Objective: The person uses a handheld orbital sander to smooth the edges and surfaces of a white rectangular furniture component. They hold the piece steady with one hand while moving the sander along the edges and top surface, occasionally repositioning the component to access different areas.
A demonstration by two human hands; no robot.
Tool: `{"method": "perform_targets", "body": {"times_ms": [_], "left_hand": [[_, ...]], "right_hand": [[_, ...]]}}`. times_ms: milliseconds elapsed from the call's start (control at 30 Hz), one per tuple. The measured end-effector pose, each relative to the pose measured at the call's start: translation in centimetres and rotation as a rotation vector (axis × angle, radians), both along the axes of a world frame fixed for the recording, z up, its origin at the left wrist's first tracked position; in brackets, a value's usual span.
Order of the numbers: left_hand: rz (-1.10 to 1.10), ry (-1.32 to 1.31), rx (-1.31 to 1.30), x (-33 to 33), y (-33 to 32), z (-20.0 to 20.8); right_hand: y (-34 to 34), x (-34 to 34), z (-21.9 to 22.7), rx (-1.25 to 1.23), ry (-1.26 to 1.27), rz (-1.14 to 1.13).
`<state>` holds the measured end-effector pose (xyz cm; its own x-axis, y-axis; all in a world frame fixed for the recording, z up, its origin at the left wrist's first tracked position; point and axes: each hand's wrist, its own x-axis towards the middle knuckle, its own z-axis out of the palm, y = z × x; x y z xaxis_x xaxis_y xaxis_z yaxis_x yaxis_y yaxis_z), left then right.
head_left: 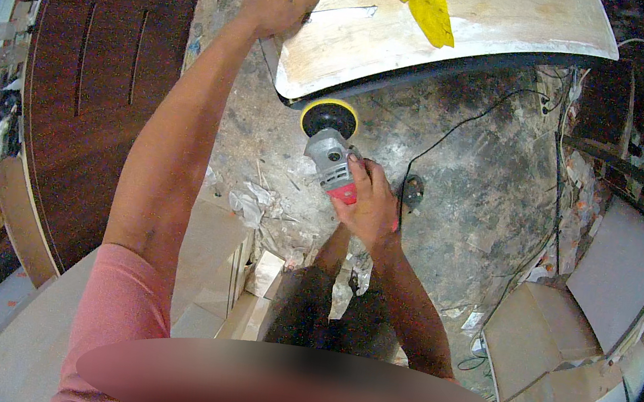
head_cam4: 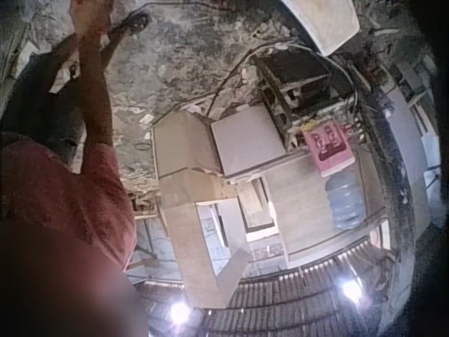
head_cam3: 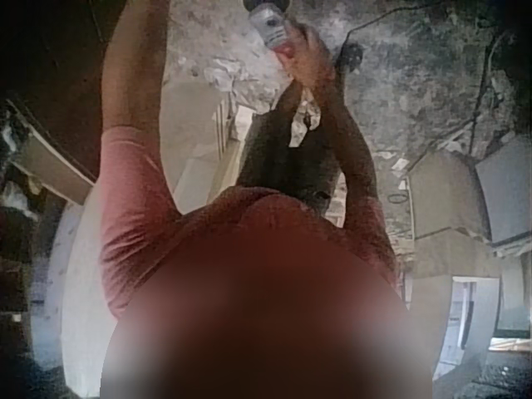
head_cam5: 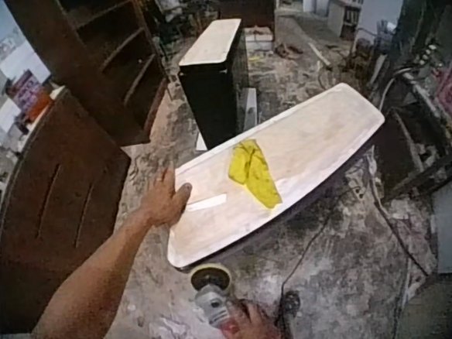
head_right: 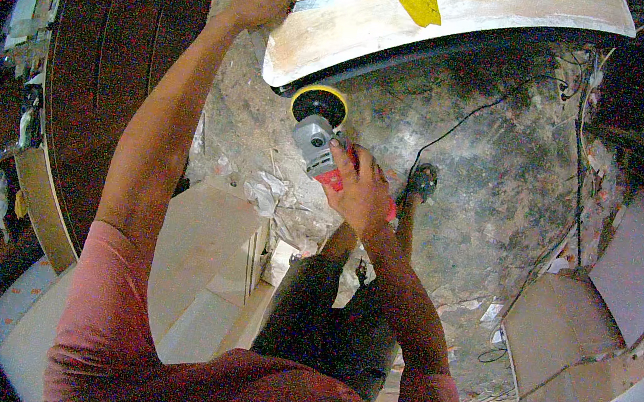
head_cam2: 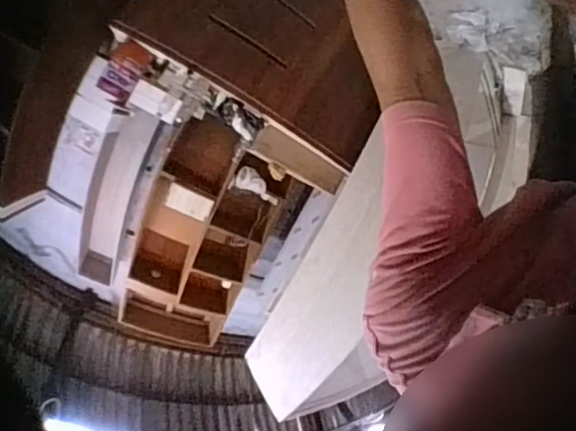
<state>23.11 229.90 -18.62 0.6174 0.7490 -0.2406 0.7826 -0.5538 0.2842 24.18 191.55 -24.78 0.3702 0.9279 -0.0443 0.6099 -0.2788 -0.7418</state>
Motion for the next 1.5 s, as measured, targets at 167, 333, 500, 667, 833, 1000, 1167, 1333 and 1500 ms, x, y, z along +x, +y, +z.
{"method": "perform_targets", "body": {"times_ms": [167, 333, 500, 667, 833, 1000, 1167, 1333, 1500], "left_hand": [[-0.003, 0.031, 0.057, 0.2, 0.5, -1.1], [-0.025, -0.019, 0.061, 0.1, 0.7, -1.5], [0.011, -0.010, 0.035, 0.1, 0.6, -1.2], [0.002, -0.001, 0.048, 0.1, 0.6, -1.0], [-0.006, -0.009, 0.073, 0.2, 0.4, -1.0], [-0.003, 0.002, 0.057, 0.4, 0.4, -0.9], [-0.022, -0.009, 0.042, 0.6, 0.2, -0.7], [-0.033, -0.007, 0.062, 0.7, -0.2, -0.6], [-0.019, -0.006, 0.112, -0.3, 0.3, -1.6]], "right_hand": [[-0.2, 1.4, -0.3, 0.024, 0.033, -0.033], [-0.3, 2.8, 0.2, -0.042, 0.106, -0.088], [-0.7, 4.0, 0.1, -0.075, 0.143, -0.224], [-1.1, 5.2, -0.9, -0.031, 0.163, -0.423], [-1.8, 5.4, -0.5, -0.076, 0.097, -0.197], [-1.4, 2.2, 0.4, -0.105, 0.071, 0.031], [-0.3, -0.1, 0.1, 0.059, 0.001, 0.054], [-0.1, -0.3, 0.3, 0.017, 0.029, 0.021], [-0.1, 0.8, 0.8, -0.004, 0.057, -0.027]]}}
